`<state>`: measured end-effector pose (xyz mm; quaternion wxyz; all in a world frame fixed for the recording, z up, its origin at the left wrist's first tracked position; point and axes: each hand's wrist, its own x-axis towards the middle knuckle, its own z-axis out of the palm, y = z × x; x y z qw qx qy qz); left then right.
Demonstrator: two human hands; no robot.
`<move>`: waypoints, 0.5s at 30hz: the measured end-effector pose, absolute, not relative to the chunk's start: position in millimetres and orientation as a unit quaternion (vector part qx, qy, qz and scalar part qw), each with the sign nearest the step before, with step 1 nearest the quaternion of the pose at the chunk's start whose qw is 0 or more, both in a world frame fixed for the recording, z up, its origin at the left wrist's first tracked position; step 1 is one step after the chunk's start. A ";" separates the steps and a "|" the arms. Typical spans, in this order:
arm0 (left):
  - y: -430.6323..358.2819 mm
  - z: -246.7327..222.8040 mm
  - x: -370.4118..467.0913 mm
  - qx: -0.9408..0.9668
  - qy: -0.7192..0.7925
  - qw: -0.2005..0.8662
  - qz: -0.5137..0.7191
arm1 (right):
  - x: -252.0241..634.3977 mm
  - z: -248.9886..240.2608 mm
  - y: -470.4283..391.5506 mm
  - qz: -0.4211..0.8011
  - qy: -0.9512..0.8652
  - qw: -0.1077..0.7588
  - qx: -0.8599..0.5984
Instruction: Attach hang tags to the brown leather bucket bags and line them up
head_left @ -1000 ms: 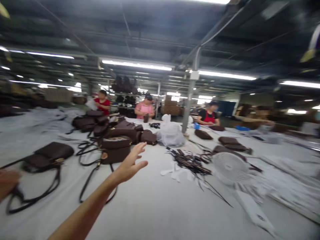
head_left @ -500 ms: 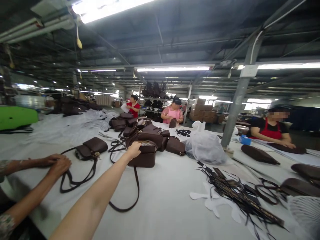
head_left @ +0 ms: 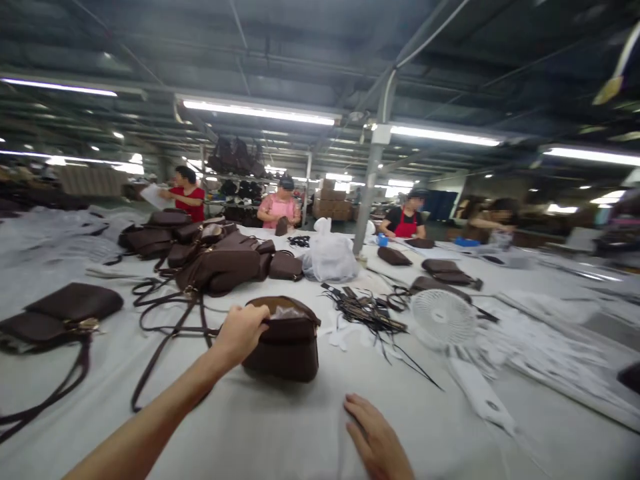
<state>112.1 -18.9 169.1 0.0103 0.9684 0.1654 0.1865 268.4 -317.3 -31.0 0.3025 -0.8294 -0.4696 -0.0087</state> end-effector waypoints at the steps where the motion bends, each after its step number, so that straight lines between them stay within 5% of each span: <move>1: -33.6 164.2 113.0 0.975 0.136 0.016 0.177 | 262.0 -23.3 -316.8 0.000 -0.457 0.317 -0.831; 5: -54.8 143.7 120.2 0.971 0.083 0.055 0.216 | 250.7 -3.2 -313.2 0.029 -0.429 0.403 -0.808; 10: -43.0 109.7 112.8 0.889 0.026 0.073 0.452 | 271.4 0.7 -314.3 0.073 -0.348 0.493 -0.794; 15: -35.4 30.4 92.0 0.776 0.128 0.099 0.609 | 346.9 20.1 -308.3 -0.029 -0.311 0.363 -0.878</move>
